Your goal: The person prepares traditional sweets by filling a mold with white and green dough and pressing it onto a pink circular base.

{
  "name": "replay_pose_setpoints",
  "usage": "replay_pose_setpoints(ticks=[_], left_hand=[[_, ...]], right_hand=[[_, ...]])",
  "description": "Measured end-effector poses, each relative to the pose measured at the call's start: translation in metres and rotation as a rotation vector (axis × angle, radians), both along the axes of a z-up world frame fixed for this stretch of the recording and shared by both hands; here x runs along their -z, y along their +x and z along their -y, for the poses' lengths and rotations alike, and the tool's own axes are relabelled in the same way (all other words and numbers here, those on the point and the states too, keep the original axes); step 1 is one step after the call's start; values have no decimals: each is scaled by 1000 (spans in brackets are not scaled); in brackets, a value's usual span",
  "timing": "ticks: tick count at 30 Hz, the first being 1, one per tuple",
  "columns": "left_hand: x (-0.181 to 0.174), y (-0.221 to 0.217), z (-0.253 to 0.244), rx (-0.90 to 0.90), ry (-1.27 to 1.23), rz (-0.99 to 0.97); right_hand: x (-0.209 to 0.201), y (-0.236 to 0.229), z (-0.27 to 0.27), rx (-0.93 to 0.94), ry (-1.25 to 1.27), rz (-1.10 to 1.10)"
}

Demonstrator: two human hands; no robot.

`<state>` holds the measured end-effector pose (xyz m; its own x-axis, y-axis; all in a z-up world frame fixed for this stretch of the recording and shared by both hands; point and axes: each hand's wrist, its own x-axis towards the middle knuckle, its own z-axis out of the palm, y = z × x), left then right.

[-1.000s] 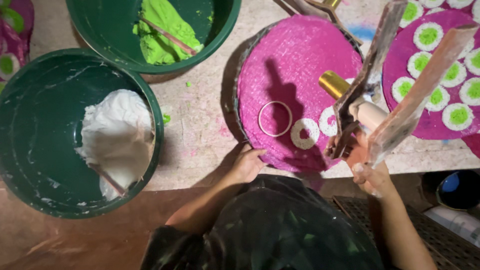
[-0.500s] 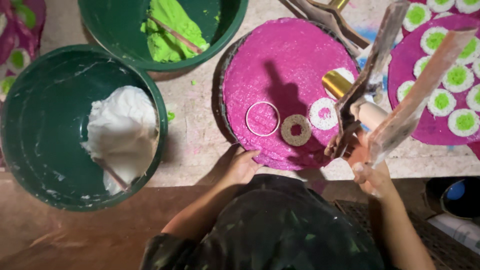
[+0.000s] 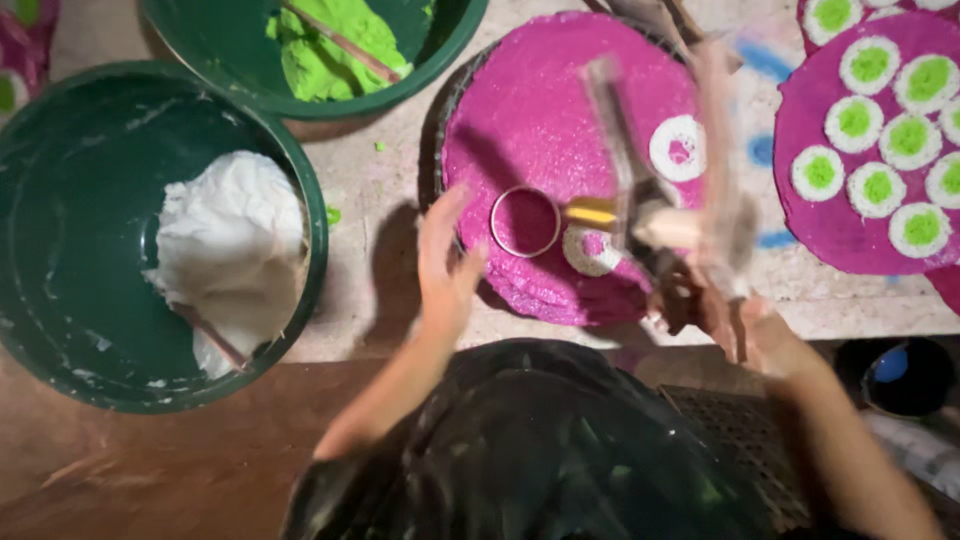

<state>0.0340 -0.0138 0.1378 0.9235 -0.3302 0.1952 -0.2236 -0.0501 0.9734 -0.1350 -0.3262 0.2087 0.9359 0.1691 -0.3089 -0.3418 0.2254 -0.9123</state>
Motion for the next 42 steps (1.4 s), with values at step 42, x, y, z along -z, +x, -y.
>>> replay_pose_setpoints(ticks=[42], left_hand=[[39, 143, 97, 659, -1633, -619]], right_hand=[[-71, 141, -39, -465, -1101, -452]])
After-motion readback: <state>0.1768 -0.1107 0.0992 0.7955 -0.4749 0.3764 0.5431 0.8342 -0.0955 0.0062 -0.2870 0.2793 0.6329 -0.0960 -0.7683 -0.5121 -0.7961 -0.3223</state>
